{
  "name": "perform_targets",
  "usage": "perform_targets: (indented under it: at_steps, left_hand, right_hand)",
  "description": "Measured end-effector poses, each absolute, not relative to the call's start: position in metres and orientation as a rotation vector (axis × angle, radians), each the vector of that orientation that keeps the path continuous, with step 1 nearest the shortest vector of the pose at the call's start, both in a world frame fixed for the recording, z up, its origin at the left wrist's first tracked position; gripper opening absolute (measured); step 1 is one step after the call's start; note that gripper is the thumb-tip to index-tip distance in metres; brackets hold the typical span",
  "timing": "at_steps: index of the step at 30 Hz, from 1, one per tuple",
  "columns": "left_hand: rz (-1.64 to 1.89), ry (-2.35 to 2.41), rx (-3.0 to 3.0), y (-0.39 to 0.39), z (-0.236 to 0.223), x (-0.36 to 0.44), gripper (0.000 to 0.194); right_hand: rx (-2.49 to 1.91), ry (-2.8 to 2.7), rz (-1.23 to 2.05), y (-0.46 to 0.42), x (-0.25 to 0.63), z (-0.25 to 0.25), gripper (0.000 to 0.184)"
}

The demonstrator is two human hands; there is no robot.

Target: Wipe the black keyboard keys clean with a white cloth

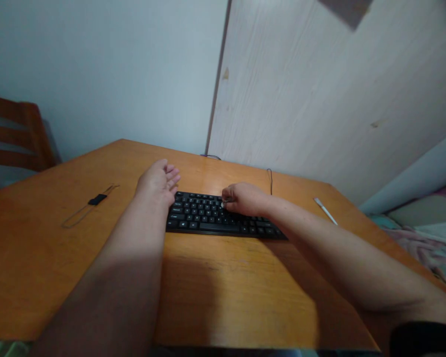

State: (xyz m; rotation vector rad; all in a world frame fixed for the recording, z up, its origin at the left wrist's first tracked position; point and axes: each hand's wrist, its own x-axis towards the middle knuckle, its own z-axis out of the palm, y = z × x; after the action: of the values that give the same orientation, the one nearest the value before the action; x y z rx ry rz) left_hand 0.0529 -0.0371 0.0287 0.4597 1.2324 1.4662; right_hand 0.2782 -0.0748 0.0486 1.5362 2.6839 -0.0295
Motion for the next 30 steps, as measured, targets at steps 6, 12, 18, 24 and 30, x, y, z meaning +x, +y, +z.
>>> perform_targets:
  at_steps: [6,12,18,24,30]
  left_hand:
    - [1.467,1.219,0.459,-0.035,0.027,0.053,0.023]
    - [1.461,1.232,0.453,-0.036,0.030,0.054,0.023]
    - [1.458,1.246,0.453,-0.037,0.031,0.055,0.022]
    - [1.448,1.274,0.488,-0.036,0.030,0.056,0.022]
    - [1.458,1.257,0.487,-0.035,0.028,0.056,0.020]
  right_hand:
    - [1.484,2.710,-0.048,-0.077,0.294,0.048,0.018]
    - [1.480,2.717,-0.020,-0.083,0.309,0.048,0.019]
    - [1.526,2.674,-0.058,-0.086,0.321,0.050,0.019]
    - [1.572,2.652,-0.132,-0.087,0.336,0.050,0.018]
    - [1.594,2.633,-0.124,-0.090,0.348,0.050,0.017]
